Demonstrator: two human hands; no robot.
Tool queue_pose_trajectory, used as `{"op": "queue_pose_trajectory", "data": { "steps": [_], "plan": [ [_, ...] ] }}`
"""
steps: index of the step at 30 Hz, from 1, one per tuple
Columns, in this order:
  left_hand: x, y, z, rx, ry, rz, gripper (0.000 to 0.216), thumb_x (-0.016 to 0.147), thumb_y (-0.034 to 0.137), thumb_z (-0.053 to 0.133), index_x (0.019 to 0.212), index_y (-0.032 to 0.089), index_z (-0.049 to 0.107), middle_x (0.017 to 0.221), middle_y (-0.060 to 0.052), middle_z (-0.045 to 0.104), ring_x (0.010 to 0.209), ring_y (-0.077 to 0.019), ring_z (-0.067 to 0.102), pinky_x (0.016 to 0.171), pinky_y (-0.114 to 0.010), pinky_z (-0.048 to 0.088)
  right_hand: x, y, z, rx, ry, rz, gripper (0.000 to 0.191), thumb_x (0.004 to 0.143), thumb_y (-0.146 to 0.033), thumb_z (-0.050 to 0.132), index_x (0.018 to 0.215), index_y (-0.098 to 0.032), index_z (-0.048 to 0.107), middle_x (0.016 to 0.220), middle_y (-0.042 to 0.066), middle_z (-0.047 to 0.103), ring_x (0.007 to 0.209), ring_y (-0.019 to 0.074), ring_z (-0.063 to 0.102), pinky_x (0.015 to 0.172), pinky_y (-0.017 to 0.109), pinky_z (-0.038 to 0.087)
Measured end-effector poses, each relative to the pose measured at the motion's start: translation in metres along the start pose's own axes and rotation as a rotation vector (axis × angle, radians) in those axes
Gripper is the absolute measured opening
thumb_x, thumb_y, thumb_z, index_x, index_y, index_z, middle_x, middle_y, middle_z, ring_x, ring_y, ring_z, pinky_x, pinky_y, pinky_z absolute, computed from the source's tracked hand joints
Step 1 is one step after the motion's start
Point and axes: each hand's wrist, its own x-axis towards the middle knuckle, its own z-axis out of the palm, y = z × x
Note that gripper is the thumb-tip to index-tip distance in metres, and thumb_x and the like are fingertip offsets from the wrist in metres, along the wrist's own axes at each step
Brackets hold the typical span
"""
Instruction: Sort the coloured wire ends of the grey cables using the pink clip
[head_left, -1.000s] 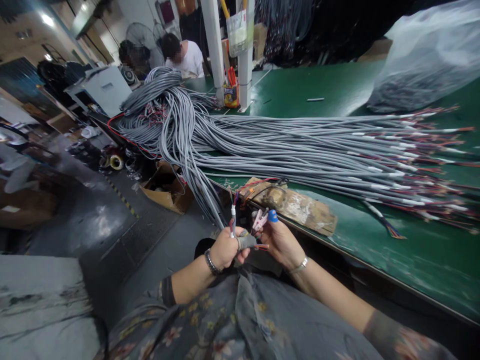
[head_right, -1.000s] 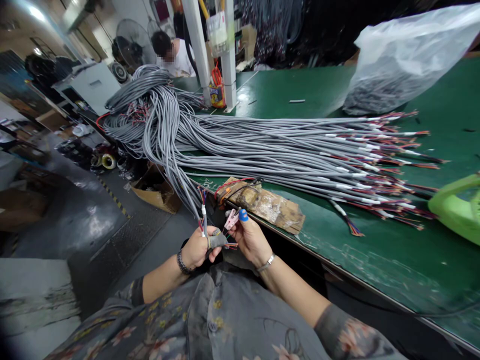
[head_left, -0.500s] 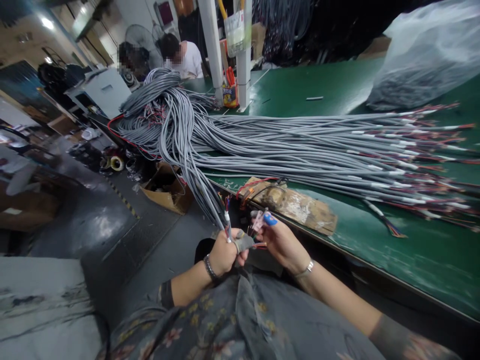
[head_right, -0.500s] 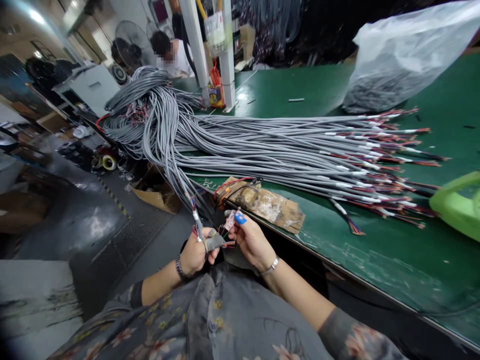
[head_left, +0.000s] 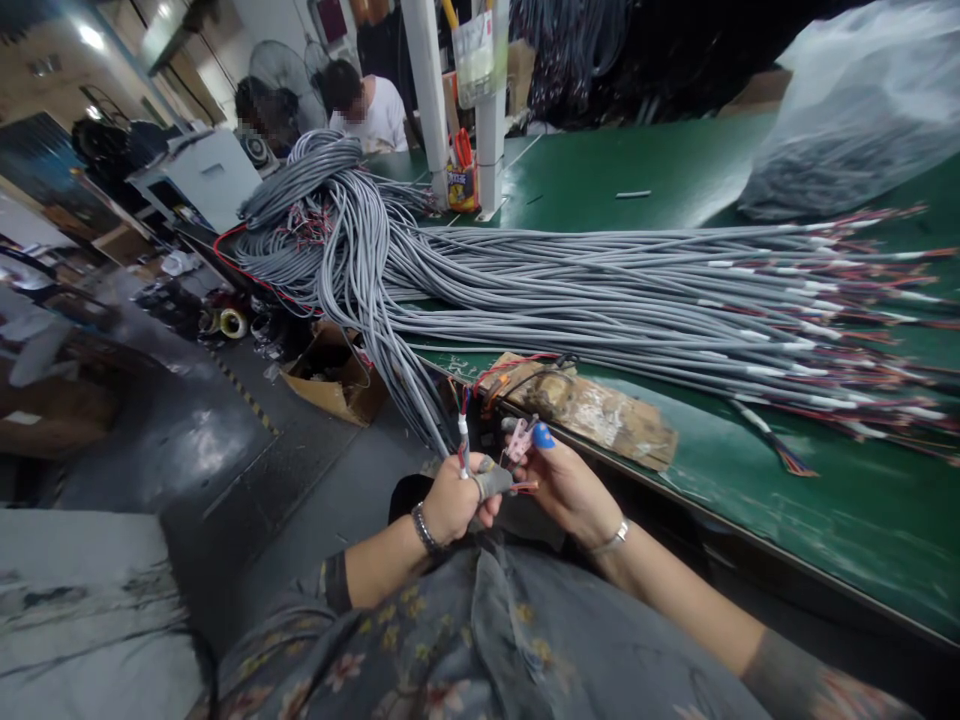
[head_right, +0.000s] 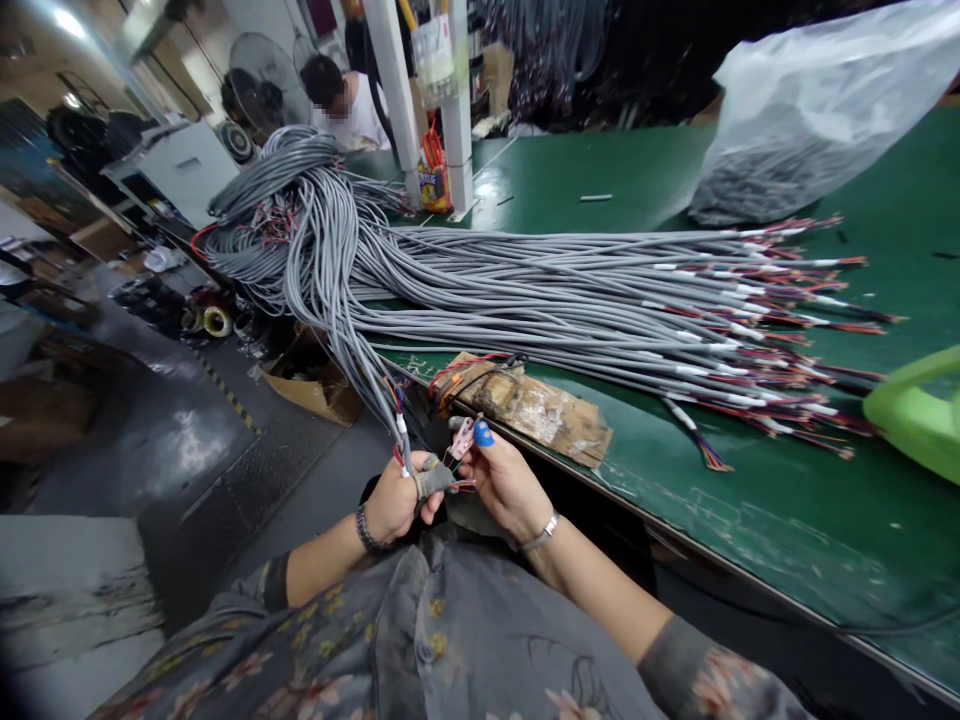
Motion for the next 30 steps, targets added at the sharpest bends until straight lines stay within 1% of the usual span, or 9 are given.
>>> {"op": "queue_pose_trajectory", "data": {
  "steps": [6,15,21,26,30],
  "plan": [
    [0.001,-0.002,-0.001,0.024,-0.013,-0.002,0.039,0.061,0.049,0.068,0.05,0.017,0.05,0.04,0.004,0.049,0.029,-0.0043,0.036,0.031,-0.017,0.025,0.001,0.001,0.0,-0.002,0.033,-0.015,0.041,0.057,-0.058,0.079,0.067,-0.02,0.068,0.063,-0.001,0.059,0.058,0.0118,0.049,0.052,0.024,0.043],
    [0.0,0.002,0.001,0.051,0.004,-0.022,0.038,0.059,0.048,0.067,0.046,0.017,0.048,0.037,0.003,0.048,0.028,-0.0045,0.035,0.031,-0.017,0.024,0.0,0.001,0.002,0.023,0.072,-0.012,0.039,0.055,-0.055,0.081,0.067,-0.021,0.068,0.062,-0.001,0.058,0.057,0.0122,0.048,0.054,0.025,0.043],
    [0.0,-0.006,-0.001,0.029,0.006,0.04,0.04,0.062,0.05,0.068,0.051,0.017,0.05,0.04,0.004,0.049,0.03,-0.0048,0.037,0.032,-0.017,0.027,-0.001,0.001,0.003,0.039,0.025,-0.001,0.041,0.057,-0.058,0.079,0.066,-0.02,0.068,0.06,-0.001,0.055,0.053,0.0113,0.045,0.049,0.025,0.039],
    [0.0,-0.01,-0.003,0.022,-0.008,0.071,0.044,0.063,0.054,0.069,0.051,0.016,0.05,0.041,0.004,0.049,0.031,-0.0048,0.038,0.033,-0.018,0.029,-0.001,0.001,0.002,0.076,0.041,0.039,0.043,0.053,-0.057,0.081,0.073,-0.02,0.07,0.06,-0.002,0.057,0.054,0.0101,0.046,0.048,0.022,0.04],
    [0.0,-0.011,-0.004,-0.006,-0.023,0.096,0.046,0.063,0.056,0.07,0.05,0.016,0.05,0.041,0.003,0.05,0.031,-0.0051,0.039,0.033,-0.018,0.03,-0.001,0.001,0.0,0.076,0.025,0.041,0.04,0.059,-0.058,0.078,0.071,-0.021,0.069,0.06,-0.001,0.058,0.054,0.0105,0.047,0.047,0.022,0.04]
  ]
}}
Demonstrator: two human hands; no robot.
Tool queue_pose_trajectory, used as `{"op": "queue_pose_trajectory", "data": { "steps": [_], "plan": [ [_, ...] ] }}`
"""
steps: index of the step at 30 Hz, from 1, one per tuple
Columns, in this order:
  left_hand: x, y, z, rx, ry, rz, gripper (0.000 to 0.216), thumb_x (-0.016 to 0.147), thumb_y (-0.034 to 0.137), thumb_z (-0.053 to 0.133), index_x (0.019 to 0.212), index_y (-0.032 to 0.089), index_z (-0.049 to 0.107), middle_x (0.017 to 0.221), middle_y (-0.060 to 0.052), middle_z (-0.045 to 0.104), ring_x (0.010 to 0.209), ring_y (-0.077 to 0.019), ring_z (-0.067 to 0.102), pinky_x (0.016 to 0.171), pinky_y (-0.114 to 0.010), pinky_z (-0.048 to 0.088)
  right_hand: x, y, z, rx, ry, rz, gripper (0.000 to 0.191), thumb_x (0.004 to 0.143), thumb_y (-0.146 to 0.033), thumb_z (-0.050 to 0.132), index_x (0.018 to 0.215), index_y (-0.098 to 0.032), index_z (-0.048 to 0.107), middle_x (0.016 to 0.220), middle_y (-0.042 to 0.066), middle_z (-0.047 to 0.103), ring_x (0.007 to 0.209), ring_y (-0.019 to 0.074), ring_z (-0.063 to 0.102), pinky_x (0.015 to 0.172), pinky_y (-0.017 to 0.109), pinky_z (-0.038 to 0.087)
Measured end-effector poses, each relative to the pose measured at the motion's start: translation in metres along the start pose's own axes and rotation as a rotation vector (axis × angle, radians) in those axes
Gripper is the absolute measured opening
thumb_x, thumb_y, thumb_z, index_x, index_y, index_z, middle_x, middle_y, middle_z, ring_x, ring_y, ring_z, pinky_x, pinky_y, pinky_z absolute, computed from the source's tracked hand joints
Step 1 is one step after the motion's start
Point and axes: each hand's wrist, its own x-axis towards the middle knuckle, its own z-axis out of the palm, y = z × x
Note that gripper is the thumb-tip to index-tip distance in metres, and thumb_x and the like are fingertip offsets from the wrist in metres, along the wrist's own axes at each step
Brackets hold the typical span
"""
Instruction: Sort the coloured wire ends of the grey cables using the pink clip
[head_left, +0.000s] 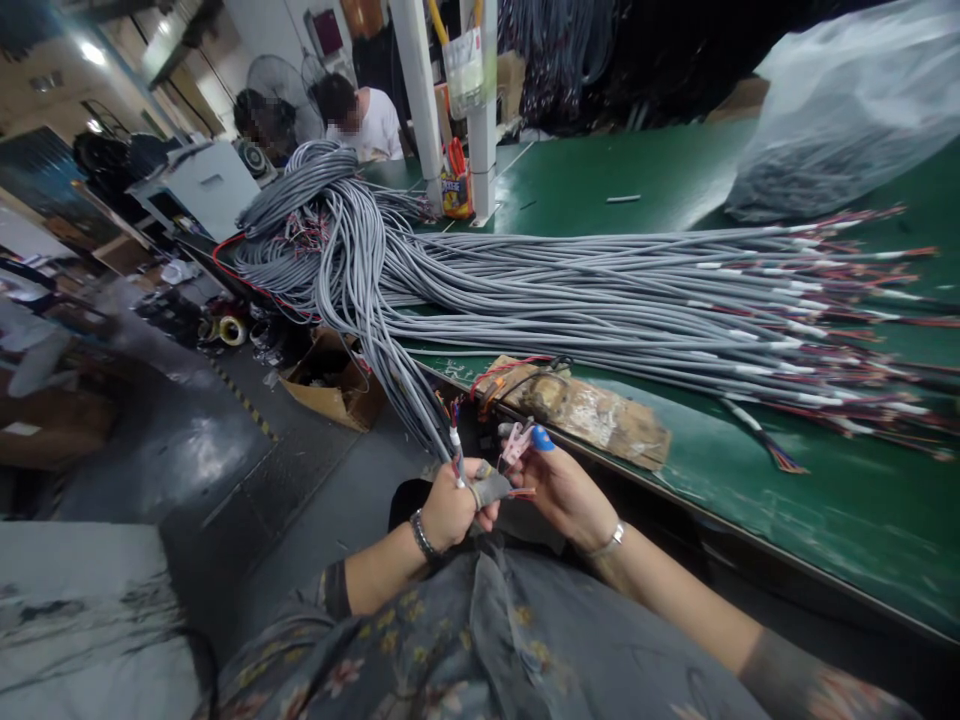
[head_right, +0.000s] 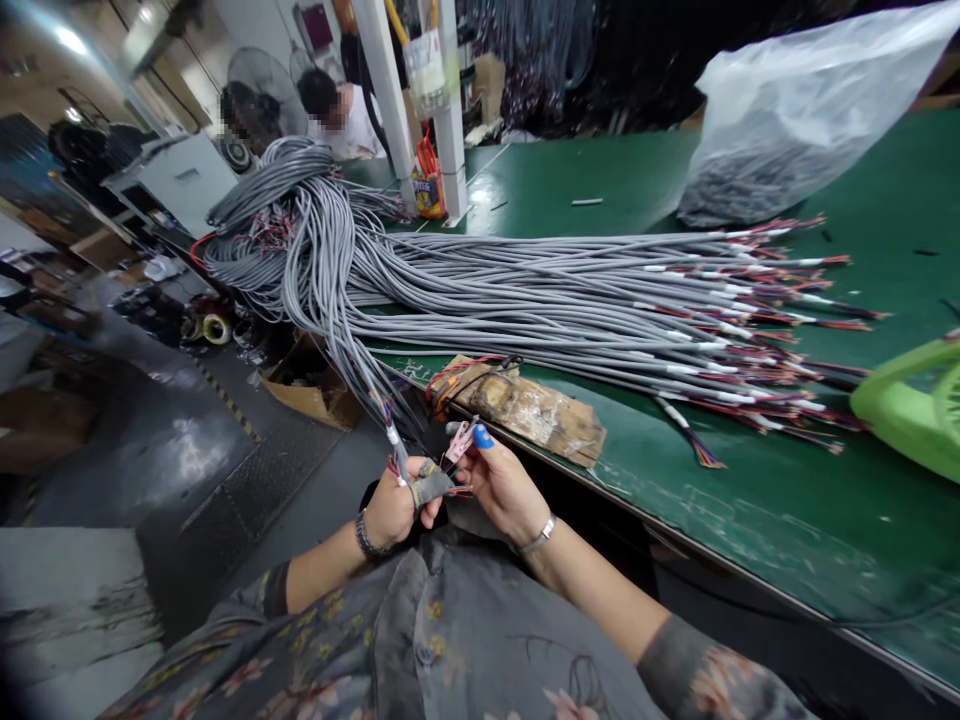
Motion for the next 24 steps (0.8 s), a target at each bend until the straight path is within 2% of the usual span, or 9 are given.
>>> {"op": "queue_pose_trajectory", "data": {
  "steps": [3,6,10,13,24],
  "plan": [
    [-0.003,-0.001,-0.002,-0.018,-0.031,0.028,0.047,0.064,0.057,0.07,0.052,0.015,0.052,0.041,0.003,0.05,0.031,-0.0053,0.04,0.033,-0.018,0.03,0.0,-0.001,-0.001,0.005,0.013,-0.004,0.037,0.063,-0.057,0.076,0.073,-0.022,0.07,0.063,-0.001,0.061,0.056,0.0109,0.05,0.048,0.022,0.043],
    [-0.008,-0.002,-0.004,-0.009,-0.051,0.045,0.047,0.067,0.057,0.069,0.053,0.015,0.053,0.042,0.002,0.051,0.032,-0.0053,0.041,0.034,-0.017,0.031,-0.001,-0.003,0.0,0.01,0.034,-0.005,0.036,0.06,-0.054,0.079,0.073,-0.022,0.07,0.068,0.0,0.064,0.059,0.0108,0.052,0.052,0.022,0.046],
    [-0.01,-0.002,-0.002,-0.038,0.022,0.05,0.047,0.066,0.057,0.07,0.053,0.015,0.052,0.042,0.003,0.051,0.031,-0.0053,0.041,0.033,-0.017,0.031,-0.002,-0.004,0.002,-0.029,0.035,-0.033,0.036,0.054,-0.049,0.084,0.072,-0.021,0.07,0.065,-0.002,0.061,0.057,0.0093,0.05,0.05,0.02,0.044],
    [-0.007,0.0,0.002,-0.082,0.08,0.045,0.047,0.062,0.057,0.072,0.053,0.015,0.052,0.041,0.004,0.05,0.029,-0.005,0.039,0.03,-0.017,0.03,-0.003,-0.004,0.003,-0.067,0.039,-0.049,0.037,0.055,-0.051,0.083,0.069,-0.02,0.068,0.061,-0.002,0.059,0.054,0.0087,0.048,0.05,0.02,0.042],
    [-0.001,0.004,0.008,-0.059,0.127,0.031,0.046,0.062,0.055,0.071,0.051,0.016,0.049,0.04,0.004,0.049,0.029,-0.0041,0.037,0.03,-0.016,0.029,-0.006,-0.007,0.007,-0.154,-0.005,-0.052,0.042,0.058,-0.057,0.078,0.066,-0.019,0.064,0.059,-0.002,0.054,0.055,0.0112,0.045,0.053,0.026,0.042]
  ]
}}
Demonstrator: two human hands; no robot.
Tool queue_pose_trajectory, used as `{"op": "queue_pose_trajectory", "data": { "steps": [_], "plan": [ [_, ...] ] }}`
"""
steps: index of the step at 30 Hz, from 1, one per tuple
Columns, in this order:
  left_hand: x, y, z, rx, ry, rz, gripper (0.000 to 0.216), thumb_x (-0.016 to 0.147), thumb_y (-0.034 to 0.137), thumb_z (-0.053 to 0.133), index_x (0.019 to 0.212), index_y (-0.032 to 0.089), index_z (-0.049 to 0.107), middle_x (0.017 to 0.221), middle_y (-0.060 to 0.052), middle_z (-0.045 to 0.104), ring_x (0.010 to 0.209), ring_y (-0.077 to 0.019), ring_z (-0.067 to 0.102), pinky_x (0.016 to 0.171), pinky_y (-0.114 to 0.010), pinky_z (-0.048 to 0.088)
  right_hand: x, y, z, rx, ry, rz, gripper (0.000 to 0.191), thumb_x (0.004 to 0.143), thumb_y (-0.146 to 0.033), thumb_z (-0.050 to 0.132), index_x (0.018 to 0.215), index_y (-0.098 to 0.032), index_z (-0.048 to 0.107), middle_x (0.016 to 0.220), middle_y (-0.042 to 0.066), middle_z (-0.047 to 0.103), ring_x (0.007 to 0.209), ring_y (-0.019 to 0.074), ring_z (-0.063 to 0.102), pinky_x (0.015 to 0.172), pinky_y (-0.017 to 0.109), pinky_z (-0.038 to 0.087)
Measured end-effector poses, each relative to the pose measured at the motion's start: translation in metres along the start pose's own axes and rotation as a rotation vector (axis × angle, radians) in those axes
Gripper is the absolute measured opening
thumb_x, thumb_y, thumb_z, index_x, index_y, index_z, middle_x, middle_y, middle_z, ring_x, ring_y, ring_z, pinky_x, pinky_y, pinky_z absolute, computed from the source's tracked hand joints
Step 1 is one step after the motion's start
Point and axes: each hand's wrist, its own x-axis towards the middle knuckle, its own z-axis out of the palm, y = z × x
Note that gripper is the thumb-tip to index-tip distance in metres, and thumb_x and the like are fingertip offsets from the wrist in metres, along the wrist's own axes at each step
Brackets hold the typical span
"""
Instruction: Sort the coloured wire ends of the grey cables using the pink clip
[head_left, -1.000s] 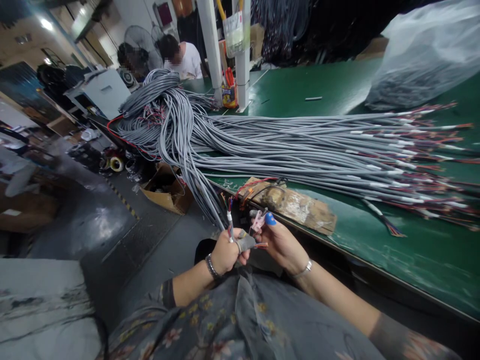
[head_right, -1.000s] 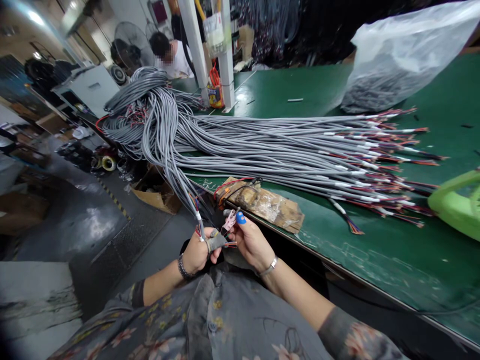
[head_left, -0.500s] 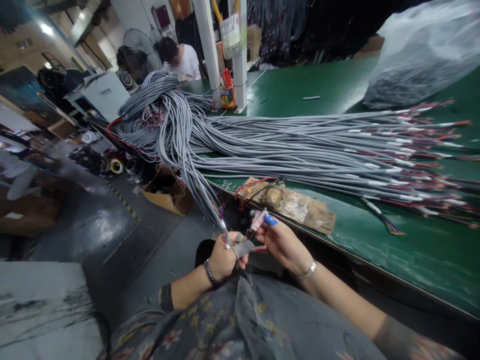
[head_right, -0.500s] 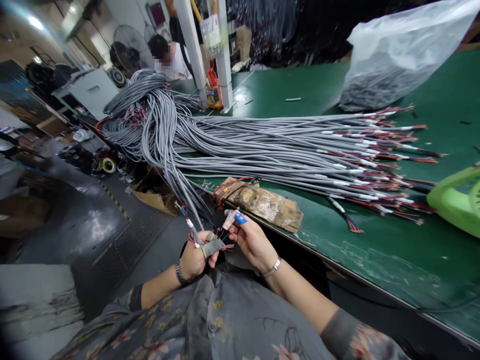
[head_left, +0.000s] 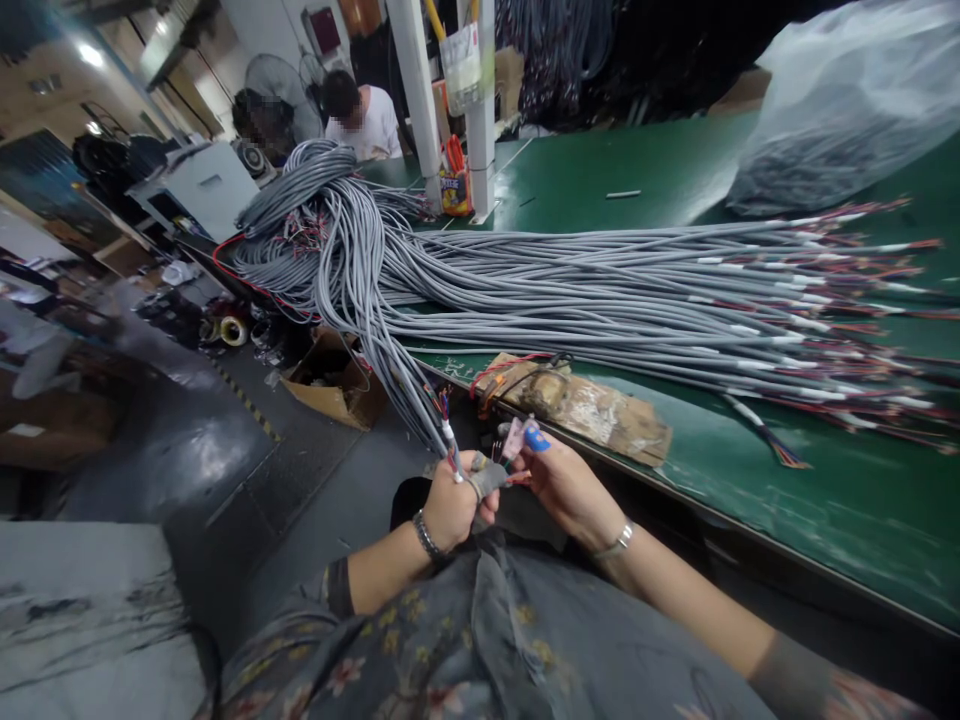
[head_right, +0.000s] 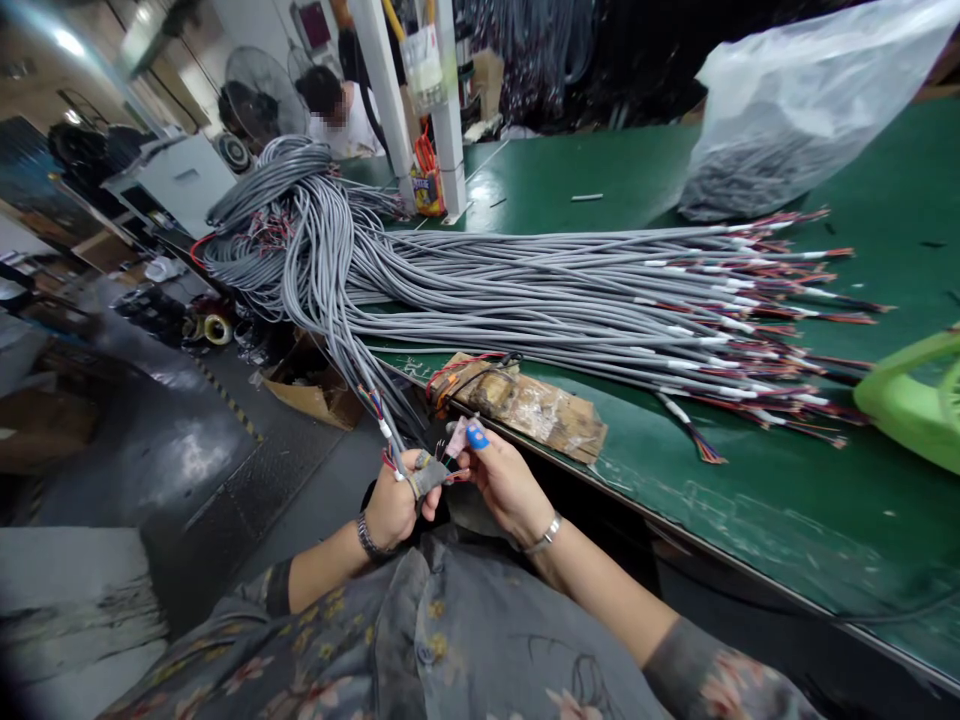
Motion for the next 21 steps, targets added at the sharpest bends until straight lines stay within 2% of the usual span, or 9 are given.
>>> {"op": "queue_pose_trajectory", "data": {
  "steps": [6,11,15,21],
  "plan": [
    [0.001,-0.003,-0.002,-0.004,-0.023,0.01,0.044,0.064,0.055,0.07,0.053,0.016,0.051,0.041,0.004,0.049,0.029,-0.0045,0.037,0.03,-0.017,0.03,0.001,0.003,-0.004,-0.021,0.023,-0.023,0.042,0.061,-0.058,0.077,0.069,-0.019,0.063,0.055,-0.003,0.052,0.053,0.011,0.044,0.052,0.026,0.04],
    [0.002,-0.002,0.0,0.011,-0.026,-0.007,0.045,0.064,0.055,0.069,0.052,0.016,0.05,0.04,0.004,0.049,0.029,-0.0044,0.037,0.03,-0.017,0.029,0.005,0.003,-0.006,0.097,-0.034,0.034,0.041,0.058,-0.057,0.079,0.069,-0.019,0.066,0.059,-0.001,0.057,0.054,0.0111,0.047,0.052,0.025,0.041],
    [0.001,-0.001,0.001,0.024,-0.024,-0.021,0.045,0.062,0.055,0.07,0.053,0.017,0.048,0.04,0.004,0.049,0.029,-0.0049,0.038,0.031,-0.018,0.028,0.009,0.004,-0.007,0.185,-0.04,0.096,0.036,0.057,-0.049,0.083,0.076,-0.021,0.07,0.063,-0.002,0.062,0.052,0.0096,0.047,0.048,0.023,0.04],
    [0.0,-0.001,0.001,0.054,-0.025,-0.016,0.044,0.062,0.055,0.07,0.053,0.016,0.051,0.04,0.004,0.05,0.029,-0.0054,0.039,0.031,-0.017,0.028,0.013,0.008,-0.006,0.23,-0.03,0.076,0.041,0.054,-0.051,0.084,0.077,-0.019,0.072,0.063,-0.002,0.063,0.051,0.0087,0.048,0.045,0.021,0.04]
  ]
}}
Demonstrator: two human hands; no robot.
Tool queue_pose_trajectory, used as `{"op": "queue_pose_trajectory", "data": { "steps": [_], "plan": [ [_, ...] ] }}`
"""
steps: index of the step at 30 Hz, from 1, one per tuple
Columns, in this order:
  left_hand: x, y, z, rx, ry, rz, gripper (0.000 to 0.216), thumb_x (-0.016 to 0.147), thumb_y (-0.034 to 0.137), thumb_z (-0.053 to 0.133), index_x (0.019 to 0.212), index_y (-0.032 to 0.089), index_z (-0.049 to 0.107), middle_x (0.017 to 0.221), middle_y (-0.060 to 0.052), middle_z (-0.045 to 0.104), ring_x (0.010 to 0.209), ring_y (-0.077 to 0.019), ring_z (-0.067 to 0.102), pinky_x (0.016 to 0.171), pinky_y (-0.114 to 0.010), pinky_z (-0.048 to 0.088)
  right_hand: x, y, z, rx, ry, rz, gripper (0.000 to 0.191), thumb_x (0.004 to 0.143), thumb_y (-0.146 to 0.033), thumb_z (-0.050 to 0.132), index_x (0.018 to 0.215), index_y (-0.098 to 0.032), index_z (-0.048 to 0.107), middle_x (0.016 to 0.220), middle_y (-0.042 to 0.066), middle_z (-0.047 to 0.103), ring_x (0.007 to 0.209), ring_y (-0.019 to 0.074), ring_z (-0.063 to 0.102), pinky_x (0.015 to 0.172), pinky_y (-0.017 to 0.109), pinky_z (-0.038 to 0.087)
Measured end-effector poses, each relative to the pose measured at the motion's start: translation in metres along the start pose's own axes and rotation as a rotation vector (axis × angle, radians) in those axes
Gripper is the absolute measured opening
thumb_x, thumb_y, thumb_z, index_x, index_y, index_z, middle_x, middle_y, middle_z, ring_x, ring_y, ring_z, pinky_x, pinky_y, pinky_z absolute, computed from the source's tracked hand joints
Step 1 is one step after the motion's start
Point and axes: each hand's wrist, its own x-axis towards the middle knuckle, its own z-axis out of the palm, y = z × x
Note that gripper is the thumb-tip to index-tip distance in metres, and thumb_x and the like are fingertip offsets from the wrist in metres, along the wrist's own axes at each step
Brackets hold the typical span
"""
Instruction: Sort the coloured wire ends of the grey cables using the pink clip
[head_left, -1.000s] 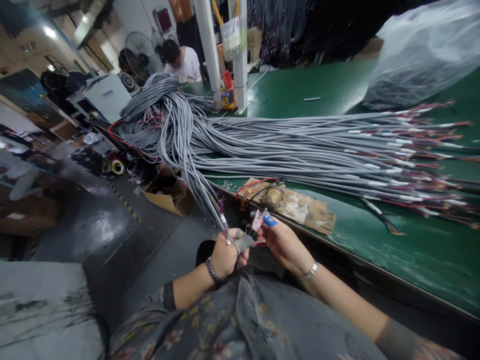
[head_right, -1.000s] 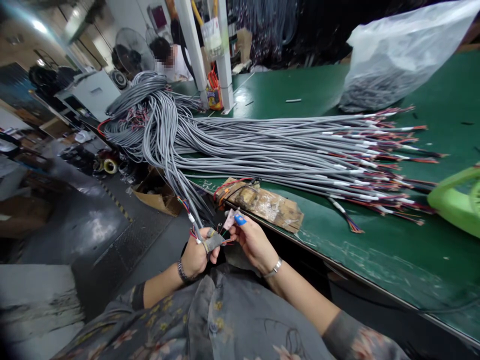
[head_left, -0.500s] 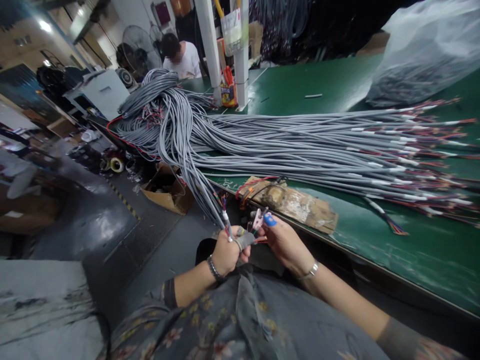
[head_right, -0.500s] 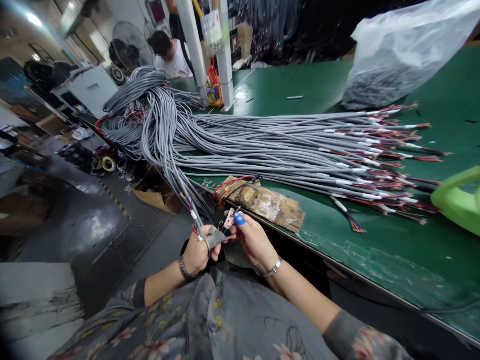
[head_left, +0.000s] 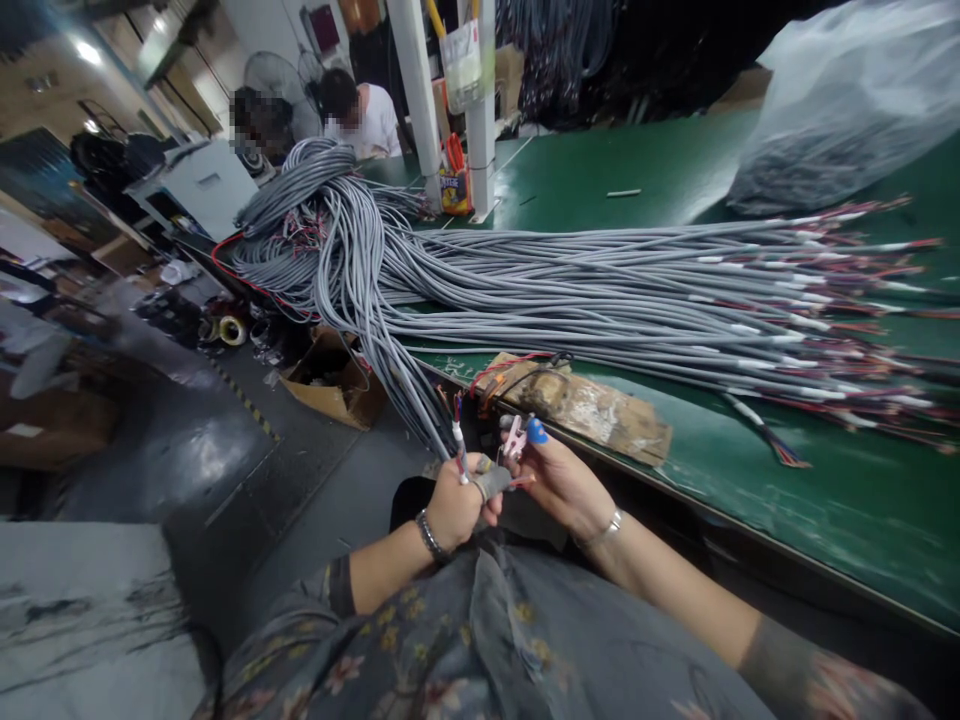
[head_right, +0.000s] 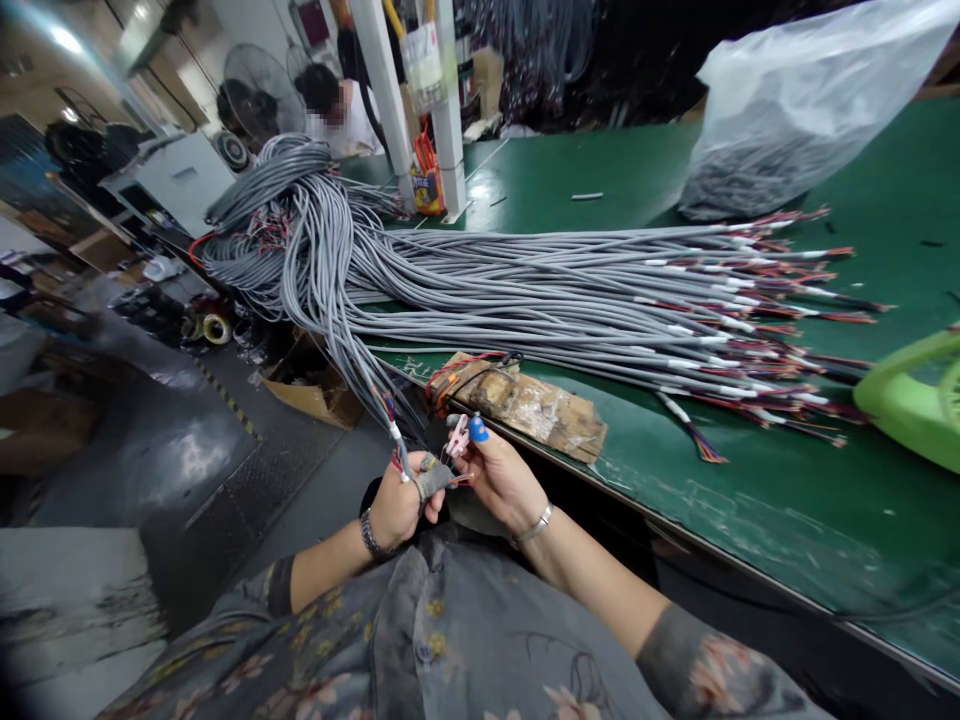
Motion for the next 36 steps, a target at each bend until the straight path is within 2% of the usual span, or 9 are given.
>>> {"op": "queue_pose_trajectory", "data": {
  "steps": [5,12,17,22,28,33,36],
  "plan": [
    [0.0,-0.001,-0.001,0.0,0.0,0.013,0.044,0.064,0.055,0.069,0.053,0.016,0.051,0.04,0.004,0.049,0.029,-0.0053,0.039,0.03,-0.017,0.029,0.0,0.001,0.001,0.024,0.024,-0.017,0.038,0.054,-0.047,0.085,0.076,-0.019,0.072,0.065,-0.002,0.065,0.053,0.0086,0.05,0.045,0.021,0.039],
    [-0.003,-0.002,-0.001,0.013,0.014,0.012,0.046,0.063,0.057,0.069,0.052,0.017,0.049,0.04,0.004,0.049,0.03,-0.0047,0.038,0.031,-0.017,0.028,-0.003,0.0,0.004,0.028,0.0,0.063,0.042,0.058,-0.055,0.08,0.08,-0.02,0.07,0.069,0.0,0.067,0.052,0.0112,0.052,0.048,0.025,0.041],
    [-0.008,-0.008,-0.004,-0.025,0.018,0.041,0.045,0.065,0.056,0.069,0.053,0.017,0.049,0.041,0.004,0.05,0.031,-0.0051,0.039,0.031,-0.017,0.029,-0.007,-0.002,0.006,-0.034,-0.019,0.036,0.036,0.063,-0.056,0.076,0.075,-0.022,0.069,0.06,-0.001,0.061,0.055,0.0133,0.051,0.05,0.025,0.04],
    [-0.008,-0.008,-0.003,-0.057,0.033,0.045,0.045,0.063,0.056,0.07,0.054,0.017,0.05,0.041,0.004,0.051,0.031,-0.0051,0.039,0.032,-0.017,0.031,-0.011,-0.003,0.009,-0.102,0.027,-0.065,0.033,0.059,-0.05,0.081,0.072,-0.021,0.069,0.067,0.0,0.062,0.058,0.0127,0.049,0.052,0.025,0.04],
    [-0.005,-0.004,-0.001,-0.086,0.075,0.029,0.046,0.061,0.057,0.071,0.053,0.017,0.049,0.04,0.004,0.05,0.03,-0.0047,0.039,0.032,-0.017,0.03,-0.013,-0.005,0.008,-0.109,0.027,-0.013,0.039,0.056,-0.052,0.082,0.074,-0.02,0.07,0.065,-0.001,0.06,0.056,0.0112,0.047,0.053,0.025,0.044],
    [-0.005,-0.002,0.001,-0.12,0.084,0.052,0.046,0.06,0.057,0.071,0.054,0.017,0.049,0.04,0.004,0.05,0.03,-0.0047,0.038,0.031,-0.017,0.03,-0.012,-0.005,0.007,-0.113,0.025,-0.026,0.038,0.056,-0.05,0.083,0.071,-0.019,0.068,0.062,-0.002,0.058,0.056,0.0106,0.048,0.054,0.024,0.043],
    [-0.003,-0.001,0.002,-0.11,0.096,0.046,0.045,0.06,0.056,0.071,0.055,0.016,0.051,0.04,0.004,0.049,0.03,-0.0047,0.037,0.031,-0.017,0.03,-0.01,-0.005,0.006,-0.159,0.04,-0.02,0.041,0.057,-0.056,0.08,0.069,-0.019,0.067,0.06,-0.002,0.057,0.054,0.0105,0.048,0.052,0.024,0.042]
  ]
}}
